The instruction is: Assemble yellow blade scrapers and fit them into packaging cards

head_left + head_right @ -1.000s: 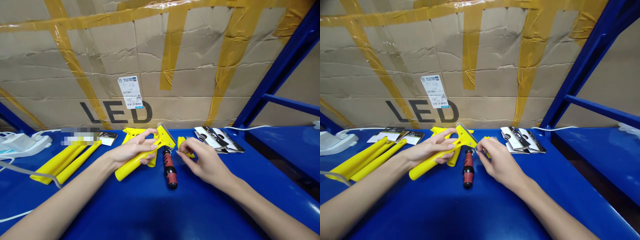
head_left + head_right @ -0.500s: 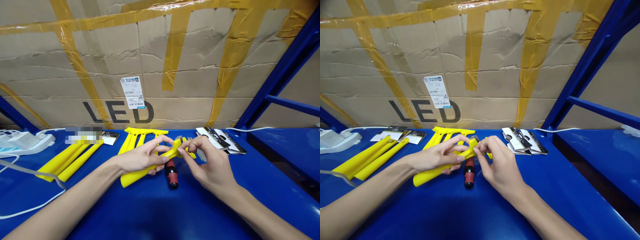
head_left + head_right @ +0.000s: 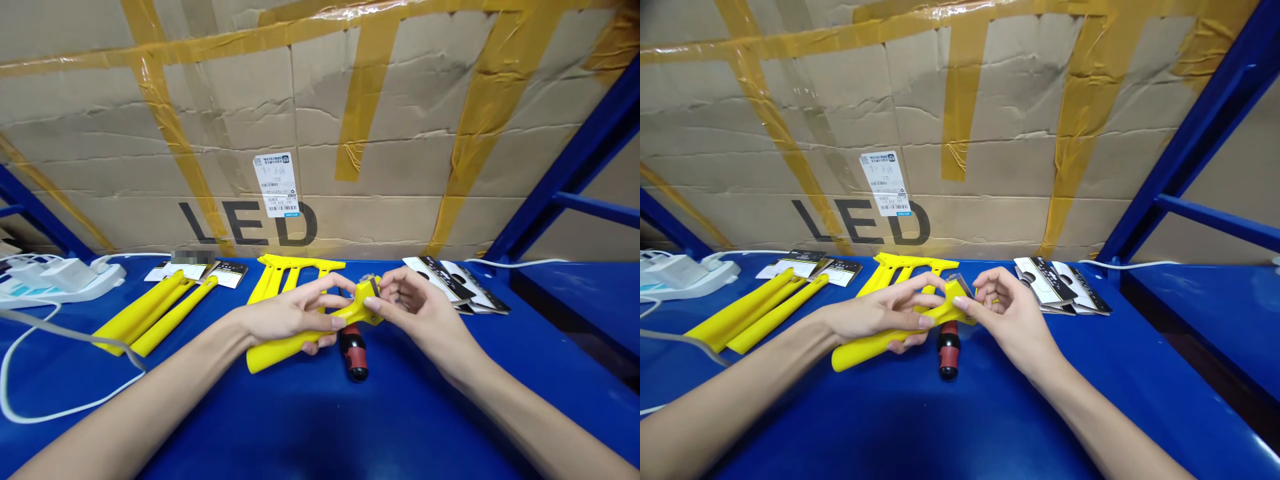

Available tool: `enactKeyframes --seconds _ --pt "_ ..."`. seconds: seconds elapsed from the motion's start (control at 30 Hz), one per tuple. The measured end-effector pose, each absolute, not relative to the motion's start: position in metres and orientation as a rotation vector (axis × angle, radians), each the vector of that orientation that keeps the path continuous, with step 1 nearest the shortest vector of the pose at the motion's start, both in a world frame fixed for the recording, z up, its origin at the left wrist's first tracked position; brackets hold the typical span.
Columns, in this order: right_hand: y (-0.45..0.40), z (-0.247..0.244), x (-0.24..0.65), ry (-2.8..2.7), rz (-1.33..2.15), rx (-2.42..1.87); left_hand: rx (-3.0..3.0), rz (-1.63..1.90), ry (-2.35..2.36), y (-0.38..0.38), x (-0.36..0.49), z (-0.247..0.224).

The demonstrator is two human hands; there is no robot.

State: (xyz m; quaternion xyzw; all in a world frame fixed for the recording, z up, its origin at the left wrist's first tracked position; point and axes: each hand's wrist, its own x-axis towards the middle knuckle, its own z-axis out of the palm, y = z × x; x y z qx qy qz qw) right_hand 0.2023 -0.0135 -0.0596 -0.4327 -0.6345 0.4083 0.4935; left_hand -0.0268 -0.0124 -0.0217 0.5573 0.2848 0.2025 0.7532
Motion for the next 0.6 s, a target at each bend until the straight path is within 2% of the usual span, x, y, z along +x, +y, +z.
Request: enactKeyframes --seconds 0.07,0.27,0.47,0.6 --pt "-0.015 -0.061 0.200 -1.543 0.950 -1.054 1.187 0.458 0.628 -0.013 -0.026 -0.024" --pt "-0.021 -0.057 0.205 -1.616 0.423 -1.065 1.042 0.660 0.642 -0.006 -0.028 -0.026" --pt "-0.033 -0.052 0.202 -2.496 0.416 -1.023 0.882 0.990 0.739 -0.011 -0.051 -0.020" --pt "-0.037 -0.057 0.192 -2.556 0.443 -1.136 0.827 1.076 0.763 -0.023 -0.065 -0.023"
